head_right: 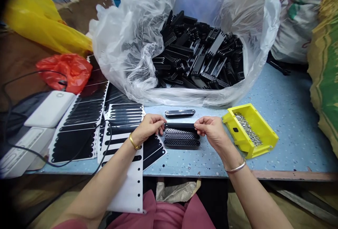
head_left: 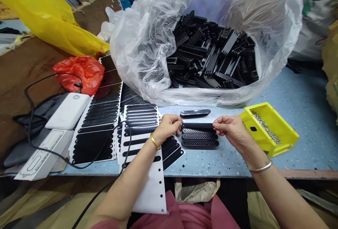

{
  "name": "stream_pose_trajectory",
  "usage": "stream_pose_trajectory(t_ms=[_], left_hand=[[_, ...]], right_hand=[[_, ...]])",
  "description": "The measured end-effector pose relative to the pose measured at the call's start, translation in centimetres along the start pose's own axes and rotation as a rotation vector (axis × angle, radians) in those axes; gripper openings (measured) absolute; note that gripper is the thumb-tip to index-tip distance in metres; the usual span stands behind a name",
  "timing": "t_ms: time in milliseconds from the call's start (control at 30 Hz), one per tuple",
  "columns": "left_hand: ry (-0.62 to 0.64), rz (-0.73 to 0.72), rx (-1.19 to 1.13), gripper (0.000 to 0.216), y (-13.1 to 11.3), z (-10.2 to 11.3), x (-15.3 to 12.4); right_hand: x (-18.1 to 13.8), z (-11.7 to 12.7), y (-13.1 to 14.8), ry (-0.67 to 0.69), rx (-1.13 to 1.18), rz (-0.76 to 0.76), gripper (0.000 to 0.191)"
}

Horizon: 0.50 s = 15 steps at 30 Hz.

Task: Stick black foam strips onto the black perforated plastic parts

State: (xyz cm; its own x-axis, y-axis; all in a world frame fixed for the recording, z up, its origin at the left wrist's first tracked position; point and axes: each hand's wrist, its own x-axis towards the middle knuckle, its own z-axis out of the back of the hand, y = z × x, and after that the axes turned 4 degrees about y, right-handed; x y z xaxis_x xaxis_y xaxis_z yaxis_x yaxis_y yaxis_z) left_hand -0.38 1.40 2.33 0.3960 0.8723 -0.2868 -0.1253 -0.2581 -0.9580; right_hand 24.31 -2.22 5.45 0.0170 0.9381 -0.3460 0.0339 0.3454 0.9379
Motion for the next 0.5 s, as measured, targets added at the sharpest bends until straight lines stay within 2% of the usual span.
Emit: stream_pose_trajectory(t_ms=[500], left_hand=[[-0.015,0.028,-0.016,0.005,0.23,-0.20,0.22]], right_hand=[[0.51,-0.06,-0.40,-0.039,-0.036,0.008,0.022]])
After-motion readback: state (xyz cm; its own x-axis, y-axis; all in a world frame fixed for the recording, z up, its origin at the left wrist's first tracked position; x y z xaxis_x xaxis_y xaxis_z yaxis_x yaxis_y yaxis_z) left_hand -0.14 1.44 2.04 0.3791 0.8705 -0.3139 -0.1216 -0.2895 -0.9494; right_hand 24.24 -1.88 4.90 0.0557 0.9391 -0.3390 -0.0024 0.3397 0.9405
